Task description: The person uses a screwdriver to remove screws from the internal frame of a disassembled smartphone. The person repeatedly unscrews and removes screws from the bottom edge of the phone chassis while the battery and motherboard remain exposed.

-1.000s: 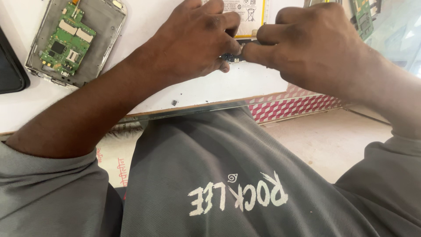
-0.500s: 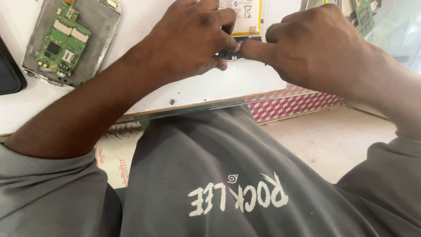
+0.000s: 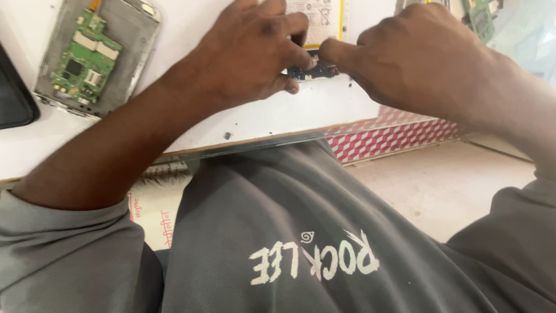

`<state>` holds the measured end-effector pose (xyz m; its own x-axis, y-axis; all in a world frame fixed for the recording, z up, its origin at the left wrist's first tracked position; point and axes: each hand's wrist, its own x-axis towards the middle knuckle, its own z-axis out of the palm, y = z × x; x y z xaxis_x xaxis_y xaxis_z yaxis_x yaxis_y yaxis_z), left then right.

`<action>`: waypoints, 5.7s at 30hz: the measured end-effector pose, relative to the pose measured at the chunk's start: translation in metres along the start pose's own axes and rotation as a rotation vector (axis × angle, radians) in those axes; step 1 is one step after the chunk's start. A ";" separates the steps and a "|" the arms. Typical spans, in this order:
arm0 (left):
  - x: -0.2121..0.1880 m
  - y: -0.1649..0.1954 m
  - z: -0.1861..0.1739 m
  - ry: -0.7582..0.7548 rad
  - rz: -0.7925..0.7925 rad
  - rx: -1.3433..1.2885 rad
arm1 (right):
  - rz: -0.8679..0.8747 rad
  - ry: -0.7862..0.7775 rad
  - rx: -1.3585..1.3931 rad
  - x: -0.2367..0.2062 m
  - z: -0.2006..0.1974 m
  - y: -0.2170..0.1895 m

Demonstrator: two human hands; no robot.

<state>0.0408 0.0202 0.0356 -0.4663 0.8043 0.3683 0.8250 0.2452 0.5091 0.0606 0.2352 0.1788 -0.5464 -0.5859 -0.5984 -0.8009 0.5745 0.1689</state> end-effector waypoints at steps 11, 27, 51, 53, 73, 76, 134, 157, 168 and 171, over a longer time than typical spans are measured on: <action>-0.001 -0.003 -0.002 0.012 -0.002 -0.069 | -0.062 0.302 0.055 -0.004 0.003 -0.001; 0.001 0.001 -0.003 -0.033 -0.007 -0.012 | -0.137 0.389 0.009 -0.002 -0.005 -0.007; -0.001 0.003 -0.003 -0.006 -0.026 -0.083 | 0.195 -0.272 0.132 0.005 -0.005 -0.009; -0.002 0.002 -0.004 -0.025 -0.034 -0.083 | 0.067 -0.111 0.077 0.002 -0.005 -0.009; -0.001 0.005 -0.002 -0.197 -0.124 -0.092 | 0.015 0.039 -0.022 0.002 -0.005 -0.017; -0.001 0.006 -0.001 -0.119 -0.122 -0.119 | -0.031 0.192 -0.010 0.001 -0.004 -0.019; -0.001 0.004 -0.006 -0.024 -0.014 -0.045 | 0.247 0.415 0.542 -0.039 0.049 -0.009; 0.008 0.004 -0.012 -0.091 -0.030 -0.066 | 0.361 0.748 1.099 -0.034 0.140 -0.042; 0.009 0.006 -0.013 -0.093 -0.033 -0.067 | 0.351 0.846 0.950 -0.030 0.160 -0.053; 0.011 0.008 -0.012 -0.110 -0.052 -0.046 | 0.392 0.919 0.840 -0.019 0.164 -0.065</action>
<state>0.0384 0.0243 0.0527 -0.4686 0.8460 0.2544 0.7836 0.2652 0.5618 0.1629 0.3028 0.0506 -0.9415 -0.2811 0.1858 -0.3369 0.7789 -0.5290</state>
